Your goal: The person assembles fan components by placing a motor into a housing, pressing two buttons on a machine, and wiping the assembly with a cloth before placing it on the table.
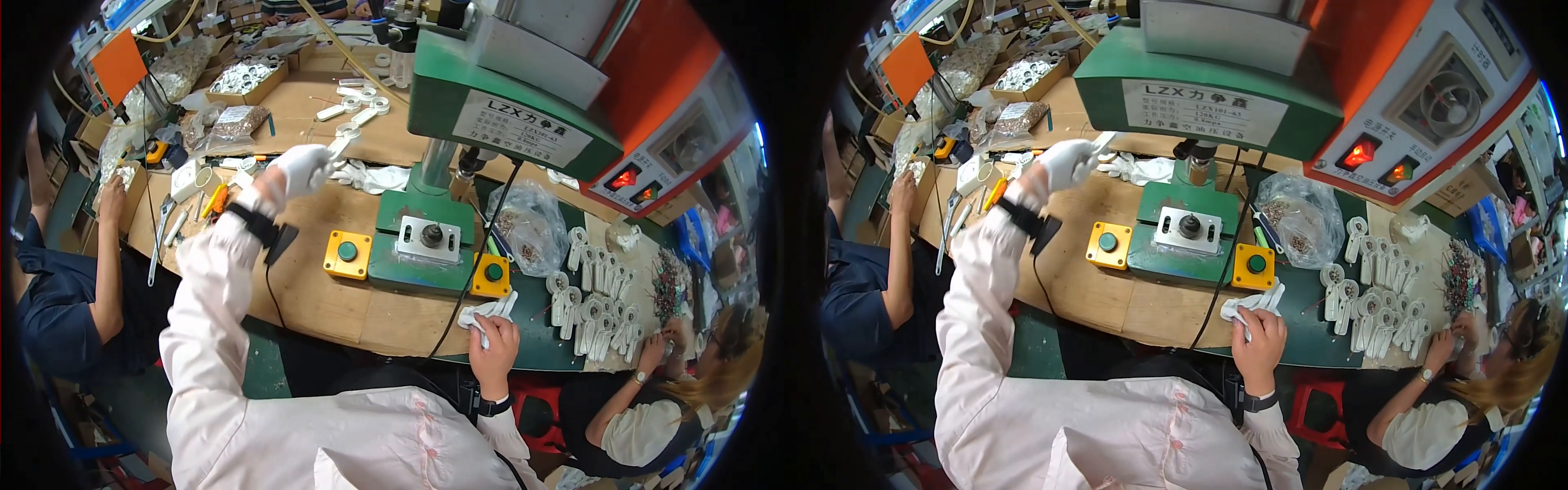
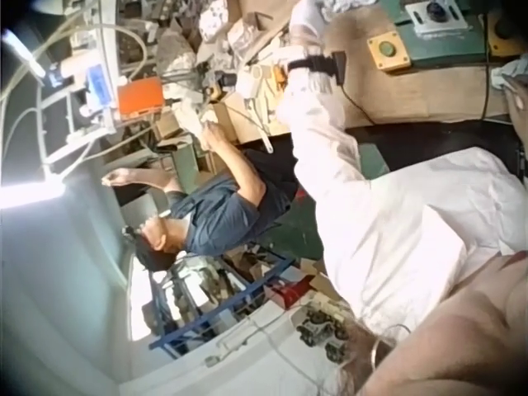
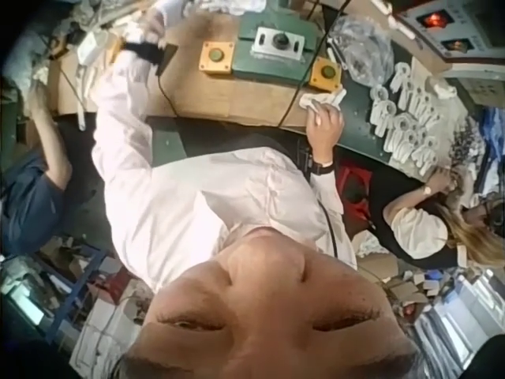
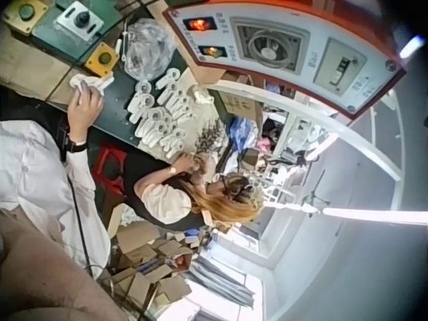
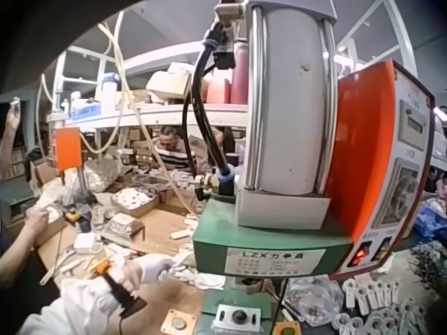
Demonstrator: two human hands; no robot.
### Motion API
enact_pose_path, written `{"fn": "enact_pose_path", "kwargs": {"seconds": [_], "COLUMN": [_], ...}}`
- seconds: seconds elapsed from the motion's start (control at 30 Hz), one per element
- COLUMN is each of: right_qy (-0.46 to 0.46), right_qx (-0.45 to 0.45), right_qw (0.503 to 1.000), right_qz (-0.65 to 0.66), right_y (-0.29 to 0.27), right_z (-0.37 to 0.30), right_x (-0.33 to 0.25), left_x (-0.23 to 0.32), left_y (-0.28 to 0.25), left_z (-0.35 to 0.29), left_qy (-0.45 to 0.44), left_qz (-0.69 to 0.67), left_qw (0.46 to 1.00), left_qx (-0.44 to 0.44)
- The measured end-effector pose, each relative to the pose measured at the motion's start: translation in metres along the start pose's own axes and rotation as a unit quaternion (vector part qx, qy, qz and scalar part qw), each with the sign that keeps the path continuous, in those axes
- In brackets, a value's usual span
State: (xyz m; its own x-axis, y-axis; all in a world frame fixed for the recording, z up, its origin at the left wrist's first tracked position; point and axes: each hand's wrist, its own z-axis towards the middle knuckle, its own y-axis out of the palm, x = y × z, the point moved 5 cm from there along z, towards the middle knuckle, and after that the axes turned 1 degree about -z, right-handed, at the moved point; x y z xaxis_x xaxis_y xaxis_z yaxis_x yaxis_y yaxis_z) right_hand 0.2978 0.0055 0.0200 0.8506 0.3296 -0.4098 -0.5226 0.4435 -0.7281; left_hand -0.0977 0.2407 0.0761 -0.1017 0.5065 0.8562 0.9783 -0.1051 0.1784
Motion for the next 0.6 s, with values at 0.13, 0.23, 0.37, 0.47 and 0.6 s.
{"fn": "enact_pose_path", "kwargs": {"seconds": [0.13, 0.23, 0.37, 0.47, 0.6], "right_qy": [0.002, 0.005, -0.013, 0.007, 0.015], "right_qx": [-0.007, -0.009, -0.017, -0.022, -0.026], "right_qw": [1.000, 1.000, 1.000, 0.999, 0.999], "right_qz": [-0.010, -0.018, -0.003, -0.025, -0.028], "right_y": [-0.002, 0.000, 0.008, 0.003, 0.008], "right_z": [-0.002, -0.001, 0.008, -0.001, 0.005], "right_x": [0.005, 0.005, 0.000, 0.006, -0.001], "left_x": [0.022, 0.030, 0.030, 0.025, 0.052], "left_y": [-0.005, -0.004, -0.061, -0.019, 0.023], "left_z": [0.078, 0.126, 0.199, 0.201, 0.163], "left_qy": [0.350, 0.398, 0.335, 0.348, 0.378], "left_qz": [0.472, 0.641, 0.561, 0.510, 0.655], "left_qw": [0.808, 0.656, 0.738, 0.763, 0.633], "left_qx": [-0.049, 0.009, 0.169, 0.192, 0.166]}}
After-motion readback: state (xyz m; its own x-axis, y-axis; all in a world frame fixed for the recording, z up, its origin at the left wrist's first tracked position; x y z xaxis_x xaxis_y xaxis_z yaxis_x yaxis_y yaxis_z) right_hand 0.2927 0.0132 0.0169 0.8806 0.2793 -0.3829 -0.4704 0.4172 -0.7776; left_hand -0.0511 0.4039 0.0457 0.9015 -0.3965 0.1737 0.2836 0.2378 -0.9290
